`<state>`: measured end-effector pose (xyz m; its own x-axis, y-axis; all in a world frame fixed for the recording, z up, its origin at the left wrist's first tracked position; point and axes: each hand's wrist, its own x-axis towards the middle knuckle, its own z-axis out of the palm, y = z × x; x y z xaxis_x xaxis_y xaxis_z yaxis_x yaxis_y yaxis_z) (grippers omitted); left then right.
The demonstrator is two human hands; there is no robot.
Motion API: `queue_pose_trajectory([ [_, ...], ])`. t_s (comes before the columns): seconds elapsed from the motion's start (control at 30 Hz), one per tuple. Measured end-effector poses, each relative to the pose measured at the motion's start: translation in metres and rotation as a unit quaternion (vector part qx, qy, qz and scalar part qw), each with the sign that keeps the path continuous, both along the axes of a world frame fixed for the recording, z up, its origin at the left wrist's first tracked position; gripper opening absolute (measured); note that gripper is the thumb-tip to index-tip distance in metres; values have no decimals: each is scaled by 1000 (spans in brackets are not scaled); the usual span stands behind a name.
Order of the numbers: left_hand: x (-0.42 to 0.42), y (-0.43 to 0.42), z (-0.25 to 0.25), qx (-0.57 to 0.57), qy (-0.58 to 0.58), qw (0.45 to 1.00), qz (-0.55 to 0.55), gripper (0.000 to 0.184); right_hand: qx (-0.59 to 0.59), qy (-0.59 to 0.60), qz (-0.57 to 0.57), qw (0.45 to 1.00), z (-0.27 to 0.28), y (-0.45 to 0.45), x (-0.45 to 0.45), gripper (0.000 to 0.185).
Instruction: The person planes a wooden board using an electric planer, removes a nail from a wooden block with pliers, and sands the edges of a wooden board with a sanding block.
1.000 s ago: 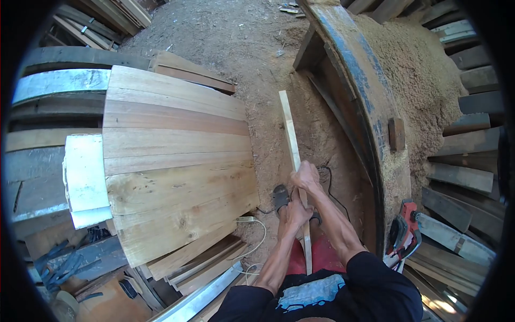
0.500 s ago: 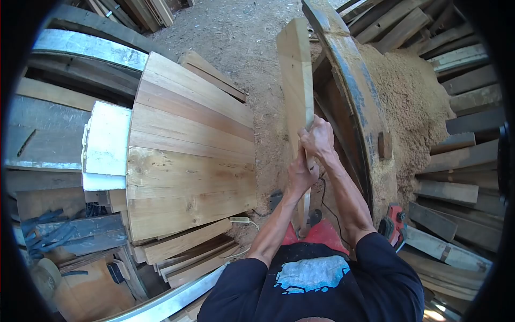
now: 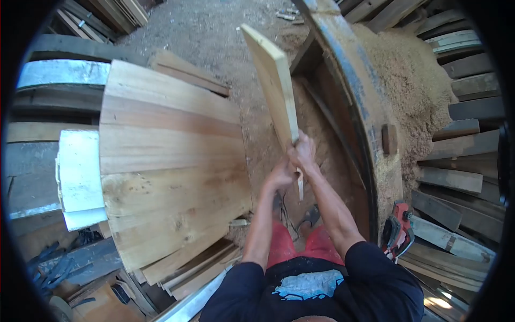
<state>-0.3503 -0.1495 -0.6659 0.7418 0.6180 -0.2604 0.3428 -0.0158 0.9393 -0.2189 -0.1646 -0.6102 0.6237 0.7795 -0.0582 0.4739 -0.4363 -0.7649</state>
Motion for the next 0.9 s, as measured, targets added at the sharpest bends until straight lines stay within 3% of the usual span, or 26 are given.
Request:
queue_pose_trajectory([
  [0.03, -10, 12, 8, 12, -137, 990, 39, 97, -15, 8, -11, 1000, 1, -6, -2, 32],
  [0.1, 1, 31, 62, 108, -263, 952, 110, 87, -56, 41, -6, 998, -10, -20, -5, 31],
  [0.13, 20, 37, 134, 193, -250, 938, 147, 76, -90, 26, 34, 995, -25, -28, -9, 34],
  [0.2, 45, 46, 184, 221, -186, 932, 218, 72, -129, 26, 85, 988, -26, -46, -19, 39],
  [0.23, 53, 51, 185, 164, -136, 944, 252, 81, -136, 44, 95, 985, -17, -57, -26, 40],
  [0.27, 55, 51, 169, 217, -99, 928, 286, 82, -143, 62, 105, 982, -10, -64, -29, 42],
  [0.3, 56, 52, 153, 267, -58, 907, 320, 83, -137, 11, 154, 978, 7, -69, -21, 44],
  [0.37, 42, 41, 150, 223, -28, 930, 292, 83, -124, -94, 243, 957, 49, -93, 15, 50],
  [0.4, 35, 31, 146, 222, -26, 930, 293, 75, -12, -266, 186, 946, 46, -105, 49, 48],
  [0.43, 28, 21, 142, 220, -23, 930, 294, 68, -121, -149, 117, 974, 126, -97, 81, 62],
  [0.5, 24, 7, 128, 253, -49, 915, 309, 50, -208, -252, -73, 942, 98, -115, 154, 84],
  [0.57, 22, -6, 114, 262, -68, 913, 305, 45, -283, -259, -148, 912, 68, -126, 215, 90],
  [0.67, 26, -25, 110, 267, -85, 912, 301, 44, -394, -209, -88, 891, 23, -140, 262, 91],
  [0.8, 40, -49, 146, 252, -115, 903, 330, 41, -294, -165, -156, 928, 22, -138, 278, 91],
  [0.87, 29, -55, 126, 158, -88, 941, 286, 60, -177, -118, -178, 961, -9, -149, 320, 91],
  [0.9, 27, -56, 114, 146, -76, 946, 278, 64, -229, -137, -152, 952, -5, -153, 316, 88],
])
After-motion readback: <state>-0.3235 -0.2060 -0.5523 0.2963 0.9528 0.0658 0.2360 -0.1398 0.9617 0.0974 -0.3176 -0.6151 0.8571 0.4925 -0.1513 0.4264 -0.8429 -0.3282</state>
